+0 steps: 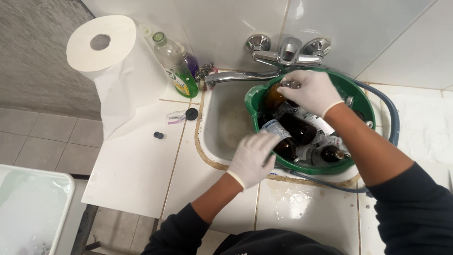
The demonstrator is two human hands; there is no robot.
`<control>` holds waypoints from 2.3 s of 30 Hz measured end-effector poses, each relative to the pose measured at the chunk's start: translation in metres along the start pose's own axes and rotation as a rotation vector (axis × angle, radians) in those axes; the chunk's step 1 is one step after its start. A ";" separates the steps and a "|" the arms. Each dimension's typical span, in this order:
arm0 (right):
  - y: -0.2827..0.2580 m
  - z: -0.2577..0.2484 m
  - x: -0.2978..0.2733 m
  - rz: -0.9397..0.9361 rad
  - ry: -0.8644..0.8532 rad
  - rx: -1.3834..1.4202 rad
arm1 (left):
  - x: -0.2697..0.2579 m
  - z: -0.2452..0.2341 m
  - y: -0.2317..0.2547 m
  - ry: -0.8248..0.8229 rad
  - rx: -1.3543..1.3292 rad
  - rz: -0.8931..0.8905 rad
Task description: Washing and rinsing glass bottles and vials in a sink.
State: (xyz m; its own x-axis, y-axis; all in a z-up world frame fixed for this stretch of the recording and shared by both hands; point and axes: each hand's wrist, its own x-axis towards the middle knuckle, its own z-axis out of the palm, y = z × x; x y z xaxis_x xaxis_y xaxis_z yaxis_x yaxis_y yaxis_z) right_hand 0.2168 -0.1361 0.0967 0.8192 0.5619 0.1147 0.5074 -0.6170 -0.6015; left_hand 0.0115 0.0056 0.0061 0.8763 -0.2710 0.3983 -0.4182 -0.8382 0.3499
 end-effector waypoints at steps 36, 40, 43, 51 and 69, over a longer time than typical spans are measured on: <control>0.002 0.025 -0.092 -0.333 0.157 0.723 | 0.033 -0.039 -0.009 -0.302 -1.738 -0.653; 0.029 0.027 -0.090 -0.137 0.248 1.341 | 0.017 -0.055 -0.022 -0.145 -1.565 -0.524; 0.001 0.011 -0.102 -0.207 0.239 1.273 | 0.013 -0.046 -0.042 0.049 -1.493 -0.798; 0.045 0.007 -0.099 0.007 0.303 1.060 | -0.022 0.002 -0.065 0.105 -1.510 -1.157; 0.002 0.005 -0.120 -0.071 0.204 0.743 | -0.016 0.022 -0.080 0.054 -1.346 -1.183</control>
State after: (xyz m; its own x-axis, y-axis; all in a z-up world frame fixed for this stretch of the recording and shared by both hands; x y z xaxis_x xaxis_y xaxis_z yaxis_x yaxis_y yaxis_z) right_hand 0.1183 -0.2023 0.0778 0.8611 0.4291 0.2727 0.3070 -0.0112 -0.9516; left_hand 0.0365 0.0660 -0.0469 0.8281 0.1636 -0.5362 0.4508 0.3744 0.8103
